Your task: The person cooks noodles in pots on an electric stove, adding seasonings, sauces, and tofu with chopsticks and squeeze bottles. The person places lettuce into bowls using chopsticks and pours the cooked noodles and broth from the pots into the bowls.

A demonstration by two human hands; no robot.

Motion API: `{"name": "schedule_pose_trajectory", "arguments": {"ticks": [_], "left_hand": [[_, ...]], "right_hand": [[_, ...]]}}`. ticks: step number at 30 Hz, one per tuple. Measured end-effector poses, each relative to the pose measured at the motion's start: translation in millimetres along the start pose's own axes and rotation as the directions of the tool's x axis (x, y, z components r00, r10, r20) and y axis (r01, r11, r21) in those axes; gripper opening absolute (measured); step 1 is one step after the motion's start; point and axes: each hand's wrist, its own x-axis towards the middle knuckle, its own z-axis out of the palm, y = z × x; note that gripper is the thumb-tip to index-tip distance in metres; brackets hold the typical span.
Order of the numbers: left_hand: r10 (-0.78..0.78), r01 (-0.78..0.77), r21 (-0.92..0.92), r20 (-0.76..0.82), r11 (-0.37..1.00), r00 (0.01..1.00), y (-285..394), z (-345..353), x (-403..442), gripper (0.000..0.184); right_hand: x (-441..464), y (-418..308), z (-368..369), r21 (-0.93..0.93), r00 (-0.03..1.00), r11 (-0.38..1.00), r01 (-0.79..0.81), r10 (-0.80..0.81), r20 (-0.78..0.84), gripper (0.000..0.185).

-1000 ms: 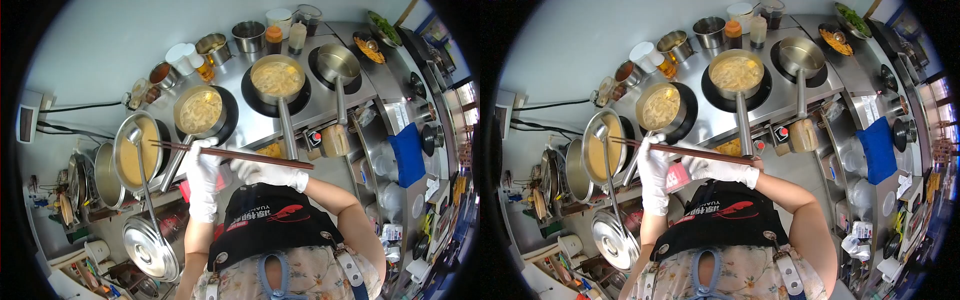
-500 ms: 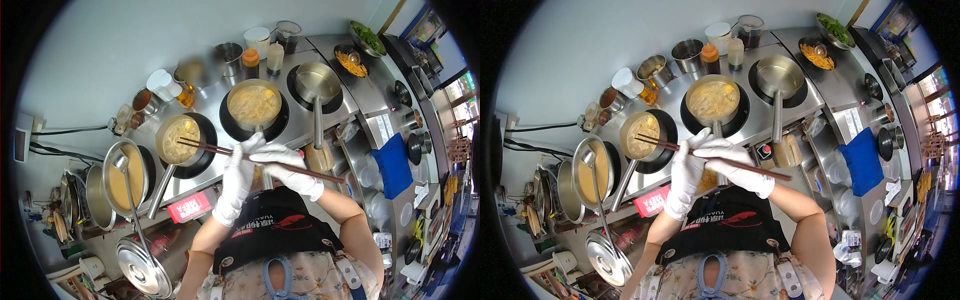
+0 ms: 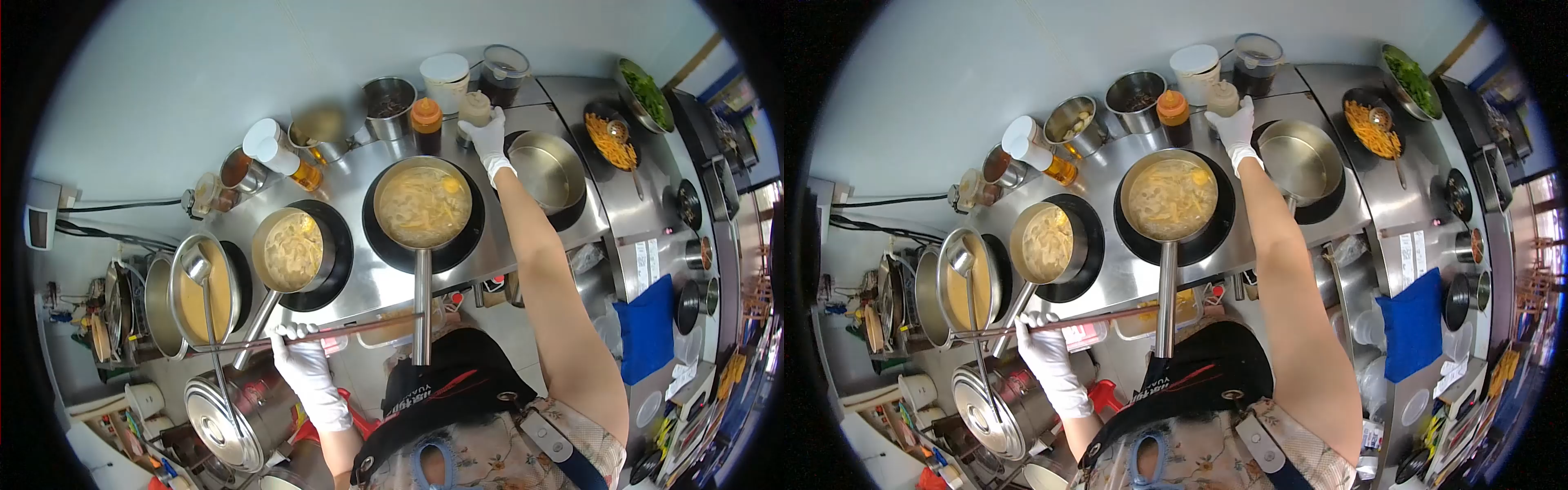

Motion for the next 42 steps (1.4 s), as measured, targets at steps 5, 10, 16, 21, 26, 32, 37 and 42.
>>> {"name": "schedule_pose_trajectory", "arguments": {"ticks": [5,10,16,21,26,32,37,42], "left_hand": [[0.037,-0.047,-0.041,-0.217,0.998,0.976,-2,-9,-17,0.024],[0.016,-0.02,-0.033,-0.139,0.999,0.99,0,-31,-11,0.024],[0.0,0.004,0.027,-0.117,1.0,0.993,-8,-14,8,0.023],[-0.086,0.087,-0.031,0.041,0.996,0.995,-10,-4,8,0.022],[-0.116,0.114,-0.043,-0.039,0.993,0.992,-8,-22,3,0.023],[-0.107,0.105,-0.03,-0.082,0.994,0.991,7,-39,-7,0.022],[-0.062,0.057,-0.042,-0.125,0.997,0.99,22,-53,-10,0.024],[-0.041,0.035,-0.046,-0.123,0.998,0.992,38,-62,-12,0.021]], "right_hand": [[6,10,25,0.211,0.993,0.971,0.11,-0.096,-0.074,0.079],[-4,-25,-16,0.384,0.989,0.913,0.138,-0.107,-0.101,0.066],[-51,-113,-96,-0.139,0.802,0.846,0.514,-0.417,0.427,0.063],[-81,-122,-112,-0.5,0.489,0.059,0.864,-0.337,0.805,0.055],[-86,-104,-98,-0.496,0.412,-0.121,0.86,-0.41,0.814,0.022],[-86,-98,-99,-0.563,0.53,0.002,0.827,-0.339,0.777,0.017],[-94,-109,-115,-0.525,0.612,0.37,0.767,-0.174,0.771,0.06],[-126,-159,-87,-0.207,0.557,0.823,0.529,-0.152,0.817,0.072]]}}
